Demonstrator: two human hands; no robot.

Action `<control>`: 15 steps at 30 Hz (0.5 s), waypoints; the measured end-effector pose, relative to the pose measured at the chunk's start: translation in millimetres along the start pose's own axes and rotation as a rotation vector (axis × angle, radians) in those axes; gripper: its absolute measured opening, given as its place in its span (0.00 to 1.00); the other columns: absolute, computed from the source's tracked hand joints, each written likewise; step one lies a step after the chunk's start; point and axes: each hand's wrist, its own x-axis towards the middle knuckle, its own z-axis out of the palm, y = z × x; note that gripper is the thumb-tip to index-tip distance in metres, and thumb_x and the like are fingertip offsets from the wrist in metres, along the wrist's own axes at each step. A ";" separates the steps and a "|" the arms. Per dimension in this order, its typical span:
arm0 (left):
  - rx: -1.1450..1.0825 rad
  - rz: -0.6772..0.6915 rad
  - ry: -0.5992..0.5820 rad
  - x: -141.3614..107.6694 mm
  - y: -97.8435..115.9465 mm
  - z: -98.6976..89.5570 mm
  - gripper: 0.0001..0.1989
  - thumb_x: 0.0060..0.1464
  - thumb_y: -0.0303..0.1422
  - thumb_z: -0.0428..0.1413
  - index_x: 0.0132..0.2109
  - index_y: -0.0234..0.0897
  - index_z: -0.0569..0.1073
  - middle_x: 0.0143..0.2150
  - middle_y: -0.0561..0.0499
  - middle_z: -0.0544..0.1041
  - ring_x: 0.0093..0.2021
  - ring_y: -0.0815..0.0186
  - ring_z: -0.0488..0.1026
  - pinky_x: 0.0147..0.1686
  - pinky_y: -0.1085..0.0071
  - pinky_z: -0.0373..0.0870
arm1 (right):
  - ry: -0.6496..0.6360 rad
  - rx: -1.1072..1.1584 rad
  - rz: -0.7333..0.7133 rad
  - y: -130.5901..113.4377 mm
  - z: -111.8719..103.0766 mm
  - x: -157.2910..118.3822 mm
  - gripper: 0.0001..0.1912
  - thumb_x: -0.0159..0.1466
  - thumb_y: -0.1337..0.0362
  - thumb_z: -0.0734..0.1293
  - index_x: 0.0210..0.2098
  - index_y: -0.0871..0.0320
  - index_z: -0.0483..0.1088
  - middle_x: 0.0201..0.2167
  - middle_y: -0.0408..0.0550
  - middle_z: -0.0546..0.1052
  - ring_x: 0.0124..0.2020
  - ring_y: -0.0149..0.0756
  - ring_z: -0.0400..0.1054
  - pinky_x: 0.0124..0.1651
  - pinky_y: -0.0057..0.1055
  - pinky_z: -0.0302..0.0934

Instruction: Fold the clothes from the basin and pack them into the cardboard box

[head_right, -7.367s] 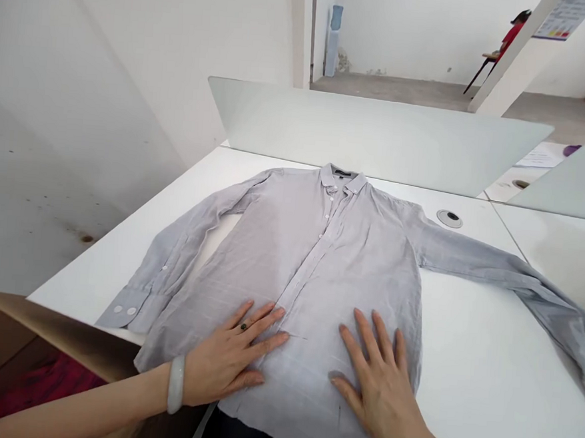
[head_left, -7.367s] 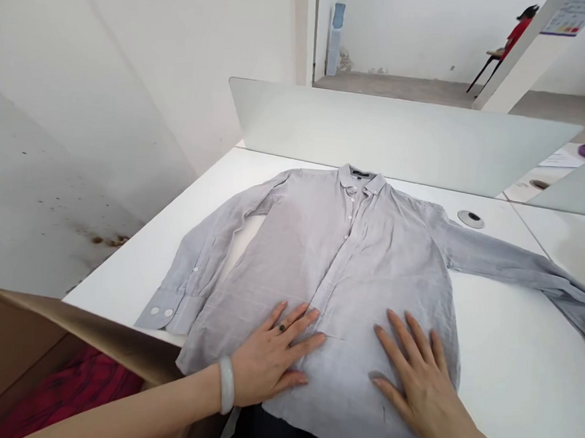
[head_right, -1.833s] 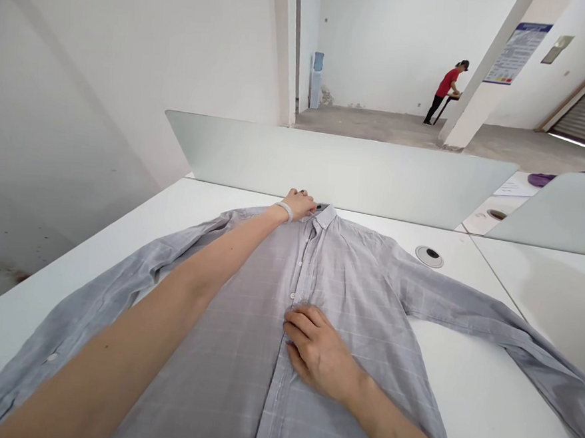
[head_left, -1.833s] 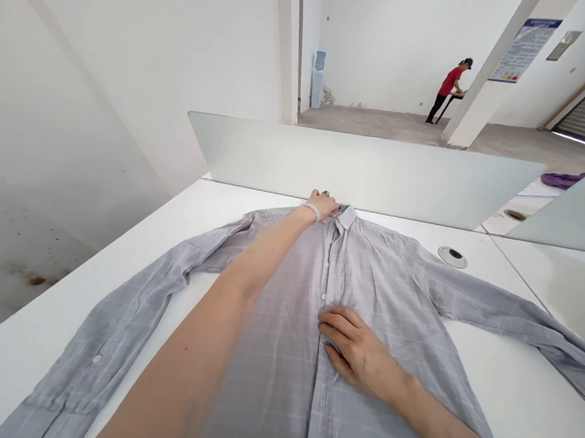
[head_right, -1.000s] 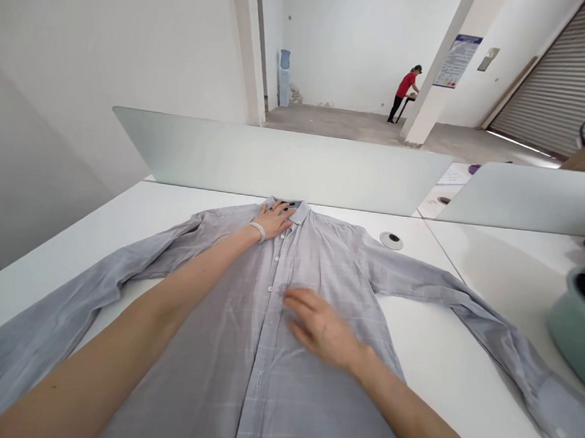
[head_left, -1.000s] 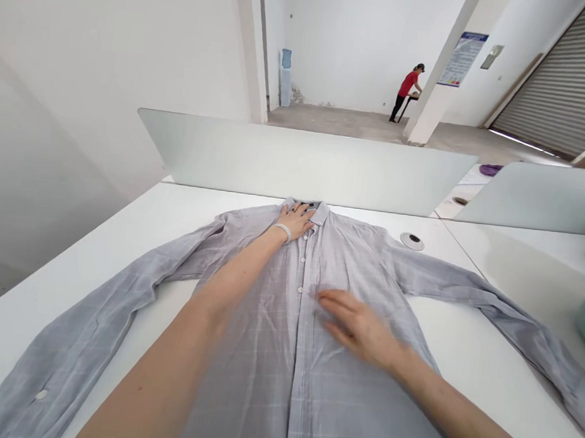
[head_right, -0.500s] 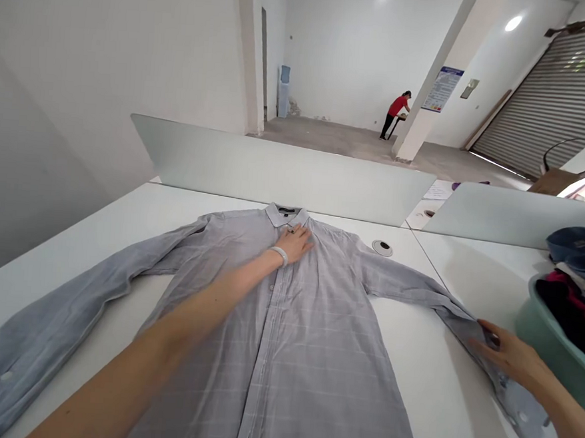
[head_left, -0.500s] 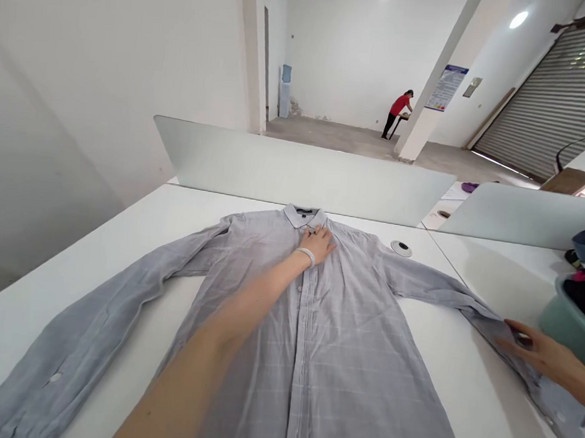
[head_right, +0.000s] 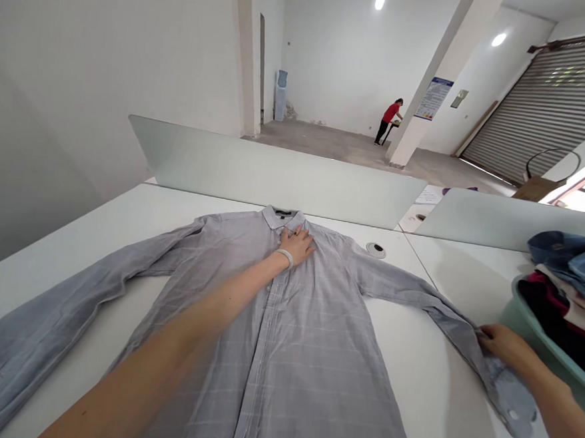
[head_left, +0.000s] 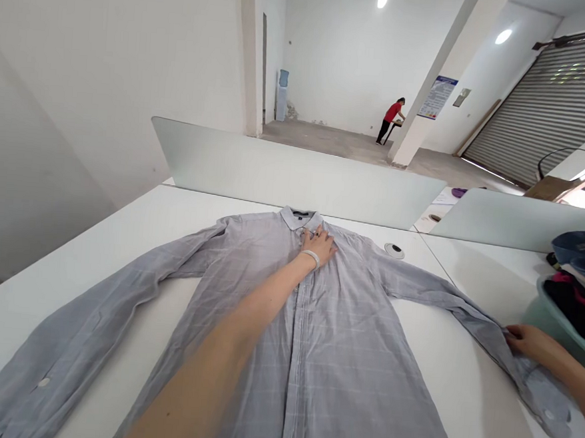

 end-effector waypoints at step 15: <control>0.041 0.177 -0.168 113.2 92.0 1.6 0.22 0.54 0.19 0.50 0.53 0.45 0.70 0.59 0.44 0.68 0.62 0.52 0.57 0.57 0.45 0.51 | 0.079 -0.167 -0.143 -14.0 -126.6 -7.9 0.26 0.52 0.61 0.73 0.50 0.55 0.72 0.41 0.53 0.77 0.35 0.34 0.71 0.40 0.29 0.59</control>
